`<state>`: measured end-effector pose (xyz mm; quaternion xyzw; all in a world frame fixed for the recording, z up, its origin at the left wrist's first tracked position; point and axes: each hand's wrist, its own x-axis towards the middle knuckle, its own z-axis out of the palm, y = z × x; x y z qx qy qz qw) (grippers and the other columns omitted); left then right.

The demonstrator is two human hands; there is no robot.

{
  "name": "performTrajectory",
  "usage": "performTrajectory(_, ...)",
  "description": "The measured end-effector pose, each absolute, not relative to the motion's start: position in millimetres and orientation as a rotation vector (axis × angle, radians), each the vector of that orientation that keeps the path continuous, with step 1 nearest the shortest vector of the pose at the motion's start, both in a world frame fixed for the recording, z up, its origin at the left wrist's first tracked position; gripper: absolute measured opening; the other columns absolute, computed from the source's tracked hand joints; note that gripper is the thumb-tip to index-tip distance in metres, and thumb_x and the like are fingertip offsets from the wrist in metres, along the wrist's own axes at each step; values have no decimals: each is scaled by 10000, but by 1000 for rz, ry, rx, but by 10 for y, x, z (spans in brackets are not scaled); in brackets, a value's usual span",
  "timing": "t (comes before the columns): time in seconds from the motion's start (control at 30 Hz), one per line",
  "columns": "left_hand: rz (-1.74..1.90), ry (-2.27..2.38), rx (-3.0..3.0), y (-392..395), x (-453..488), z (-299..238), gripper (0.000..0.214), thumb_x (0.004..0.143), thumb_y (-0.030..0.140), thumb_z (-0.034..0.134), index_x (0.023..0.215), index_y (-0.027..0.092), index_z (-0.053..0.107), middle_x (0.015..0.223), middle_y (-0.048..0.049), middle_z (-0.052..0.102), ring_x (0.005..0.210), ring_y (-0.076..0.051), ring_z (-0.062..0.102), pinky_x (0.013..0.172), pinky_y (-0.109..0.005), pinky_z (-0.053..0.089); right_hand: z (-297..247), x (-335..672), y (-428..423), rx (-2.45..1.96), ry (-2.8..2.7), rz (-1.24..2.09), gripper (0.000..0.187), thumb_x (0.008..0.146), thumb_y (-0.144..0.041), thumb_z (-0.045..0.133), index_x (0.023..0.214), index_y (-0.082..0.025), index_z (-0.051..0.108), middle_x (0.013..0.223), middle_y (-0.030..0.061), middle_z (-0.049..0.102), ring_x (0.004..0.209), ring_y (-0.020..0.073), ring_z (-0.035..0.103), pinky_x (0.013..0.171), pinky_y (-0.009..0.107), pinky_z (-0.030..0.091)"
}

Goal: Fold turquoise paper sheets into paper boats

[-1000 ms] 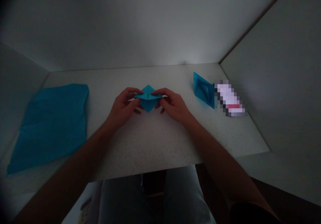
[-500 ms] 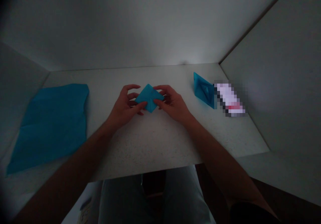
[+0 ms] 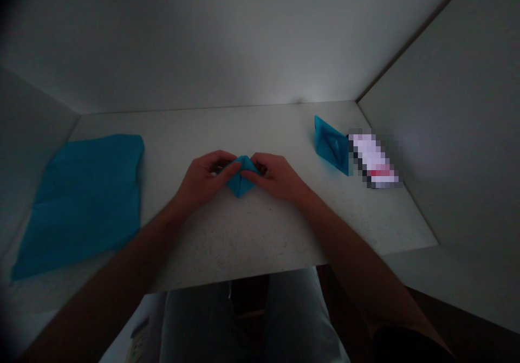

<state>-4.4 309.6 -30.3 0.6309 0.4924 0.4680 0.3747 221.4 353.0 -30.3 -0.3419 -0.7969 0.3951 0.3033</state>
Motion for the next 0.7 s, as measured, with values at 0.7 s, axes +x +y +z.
performTrajectory(0.7, 1710, 1314, 1154, 3271, -211, -403, 481, 923, 689, 833, 996, 265, 617, 911, 15, 718, 831, -152, 733, 726, -275, 661, -336, 2253, 3609, -1031, -1507, 1105, 533, 951, -756, 763, 821, -263, 608, 656, -36, 619, 549, 131, 584, 479, 263, 525)
